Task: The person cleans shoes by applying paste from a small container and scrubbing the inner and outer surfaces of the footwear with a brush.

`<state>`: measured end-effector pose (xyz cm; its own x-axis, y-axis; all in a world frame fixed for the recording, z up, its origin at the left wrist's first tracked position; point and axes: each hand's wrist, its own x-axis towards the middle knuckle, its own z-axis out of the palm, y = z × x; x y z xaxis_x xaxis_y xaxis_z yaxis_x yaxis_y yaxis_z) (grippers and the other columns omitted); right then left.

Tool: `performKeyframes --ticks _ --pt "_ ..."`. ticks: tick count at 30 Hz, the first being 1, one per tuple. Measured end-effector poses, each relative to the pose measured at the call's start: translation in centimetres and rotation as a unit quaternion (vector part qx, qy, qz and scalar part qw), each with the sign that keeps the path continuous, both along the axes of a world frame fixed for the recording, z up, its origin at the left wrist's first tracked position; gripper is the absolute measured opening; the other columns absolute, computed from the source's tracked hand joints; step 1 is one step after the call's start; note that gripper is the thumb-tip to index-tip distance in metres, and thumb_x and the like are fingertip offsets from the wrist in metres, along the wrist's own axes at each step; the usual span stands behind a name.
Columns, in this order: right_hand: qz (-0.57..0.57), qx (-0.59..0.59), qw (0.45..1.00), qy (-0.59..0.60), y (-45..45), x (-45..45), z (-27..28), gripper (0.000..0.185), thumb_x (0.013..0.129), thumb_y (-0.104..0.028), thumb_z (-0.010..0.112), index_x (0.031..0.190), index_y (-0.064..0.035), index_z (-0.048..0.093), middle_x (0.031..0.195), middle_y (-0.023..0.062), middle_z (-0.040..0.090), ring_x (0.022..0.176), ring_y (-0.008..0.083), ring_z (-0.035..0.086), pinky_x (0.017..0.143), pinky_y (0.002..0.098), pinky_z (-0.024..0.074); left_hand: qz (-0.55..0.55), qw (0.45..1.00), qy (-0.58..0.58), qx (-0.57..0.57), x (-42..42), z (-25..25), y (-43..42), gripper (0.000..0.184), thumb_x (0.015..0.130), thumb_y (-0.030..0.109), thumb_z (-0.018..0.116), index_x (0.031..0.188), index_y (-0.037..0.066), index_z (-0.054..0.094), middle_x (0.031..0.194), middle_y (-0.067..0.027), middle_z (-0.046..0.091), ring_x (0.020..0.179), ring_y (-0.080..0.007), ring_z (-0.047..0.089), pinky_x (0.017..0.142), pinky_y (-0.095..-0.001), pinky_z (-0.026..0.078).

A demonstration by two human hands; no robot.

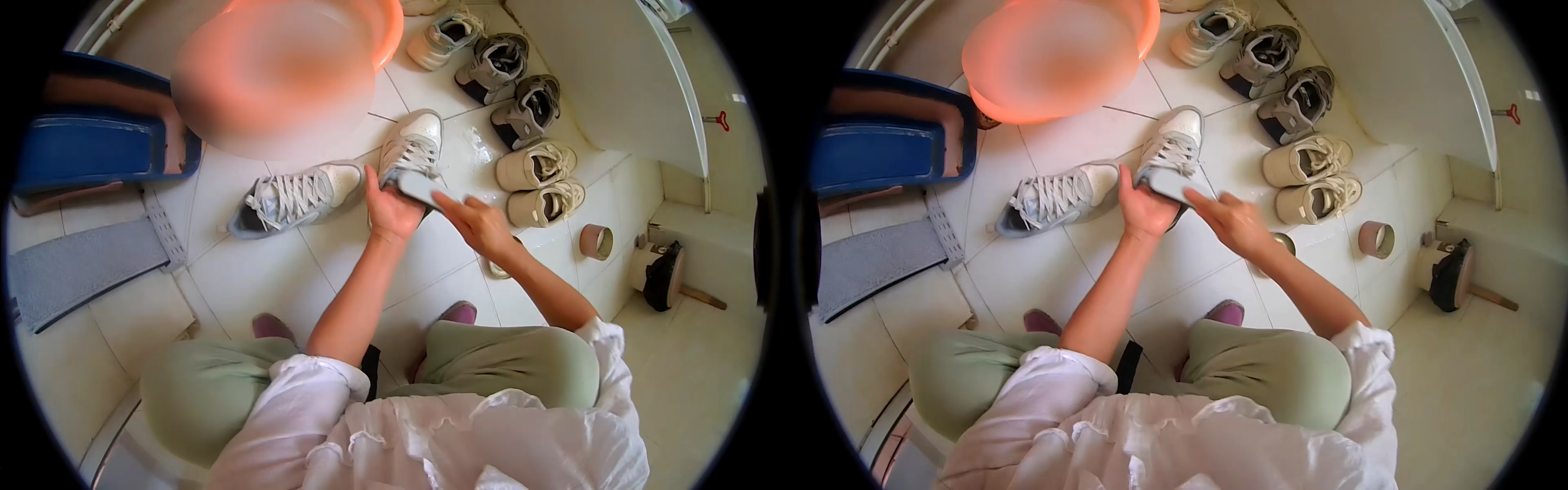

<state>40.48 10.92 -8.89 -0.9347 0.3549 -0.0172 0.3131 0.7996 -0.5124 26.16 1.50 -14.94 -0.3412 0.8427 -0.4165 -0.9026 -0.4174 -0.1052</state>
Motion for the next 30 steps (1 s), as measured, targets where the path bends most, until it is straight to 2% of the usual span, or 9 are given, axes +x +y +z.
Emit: performKeyframes --ticks 6,10,13,20,24,27,28,29,30 --pt "-0.014 0.038 0.998 0.042 -0.4 -3.5 -0.8 0.035 0.087 -0.021 0.063 0.121 -0.0239 0.063 0.060 0.0091 0.052 0.047 0.0279 0.052 0.046 0.0397 0.0431 0.013 0.990 0.126 -0.063 1.9 0.1 0.6 0.082 0.090 0.071 0.026 0.142 0.009 0.033 0.139 -0.0065 0.043 0.126 -0.0242 0.042 0.106 -0.0405 0.031" --pt "0.012 0.047 0.998 0.045 0.0 -1.9 -1.2 0.035 0.087 -0.019 0.062 0.122 -0.0248 0.063 0.060 0.0088 0.050 0.046 0.0270 0.051 0.045 0.0391 0.0422 -0.006 0.998 0.052 0.023 0.4 -0.2 0.2 0.081 0.089 0.071 0.031 0.141 0.009 0.034 0.137 -0.0075 0.044 0.125 -0.0235 0.042 0.106 -0.0397 0.033" --pt "0.009 0.076 0.997 -0.006 0.2 0.7 -0.6 0.035 0.087 -0.017 0.060 0.121 -0.0263 0.063 0.061 0.0096 0.050 0.046 0.0271 0.051 0.044 0.0392 0.0426 -0.005 0.998 0.058 -0.019 1.3 -0.8 0.8 0.080 0.089 0.070 0.033 0.142 0.009 0.033 0.138 -0.0076 0.043 0.126 -0.0238 0.042 0.106 -0.0399 0.032" --pt "-0.118 0.057 0.991 0.027 6.4 -4.1 -4.9 0.031 0.091 -0.026 0.057 0.121 -0.0255 0.063 0.070 0.0150 0.061 0.064 0.0351 0.062 0.062 0.0441 0.0495 0.003 0.999 0.048 -0.011 2.1 -2.1 1.3 0.047 0.097 0.037 0.047 0.132 0.005 0.045 0.127 -0.0064 0.055 0.117 -0.0221 0.051 0.102 -0.0362 0.039" --pt "-0.070 0.068 0.995 -0.026 4.0 -3.3 -2.1 0.034 0.090 -0.025 0.057 0.124 -0.0268 0.061 0.068 0.0134 0.060 0.061 0.0323 0.062 0.058 0.0442 0.0499 -0.003 0.997 0.016 -0.069 2.7 -3.2 1.4 0.025 0.092 0.010 0.051 0.117 0.006 0.055 0.114 -0.0057 0.062 0.104 -0.0197 0.060 0.089 -0.0337 0.048" --pt "-0.027 0.181 0.982 -0.036 6.3 -1.9 -4.1 0.035 0.090 -0.024 0.056 0.125 -0.0281 0.060 0.068 0.0134 0.059 0.057 0.0305 0.061 0.053 0.0429 0.0500 -0.014 0.986 0.039 -0.160 4.7 -4.9 1.5 0.025 0.090 0.007 0.051 0.115 0.006 0.054 0.115 -0.0080 0.061 0.101 -0.0180 0.060 0.087 -0.0336 0.048" --pt "-0.064 0.201 0.975 -0.066 7.8 -2.3 -4.0 0.035 0.091 -0.024 0.054 0.125 -0.0280 0.060 0.067 0.0135 0.059 0.055 0.0288 0.061 0.049 0.0410 0.0495 0.003 0.978 0.033 -0.207 5.6 -4.3 1.6 0.020 0.086 -0.001 0.050 0.103 0.002 0.059 0.098 -0.0086 0.065 0.085 -0.0184 0.063 0.078 -0.0309 0.050" --pt "-0.090 0.230 0.965 -0.087 9.6 -2.5 -3.7 0.033 0.092 -0.026 0.051 0.124 -0.0266 0.060 0.071 0.0146 0.061 0.060 0.0317 0.062 0.053 0.0435 0.0499 0.003 0.978 0.031 -0.207 6.2 -3.9 1.6 0.020 0.086 -0.001 0.050 0.103 0.002 0.059 0.098 -0.0086 0.065 0.085 -0.0184 0.063 0.078 -0.0309 0.050" --pt "-0.100 0.222 0.963 -0.115 11.3 -2.8 -3.6 0.032 0.092 -0.027 0.051 0.123 -0.0269 0.060 0.075 0.0150 0.063 0.065 0.0333 0.063 0.057 0.0446 0.0501 -0.039 0.944 0.189 -0.267 6.8 -4.2 1.5 0.016 0.083 -0.001 0.050 0.094 0.002 0.061 0.085 -0.0066 0.064 0.072 -0.0166 0.059 0.067 -0.0305 0.047"
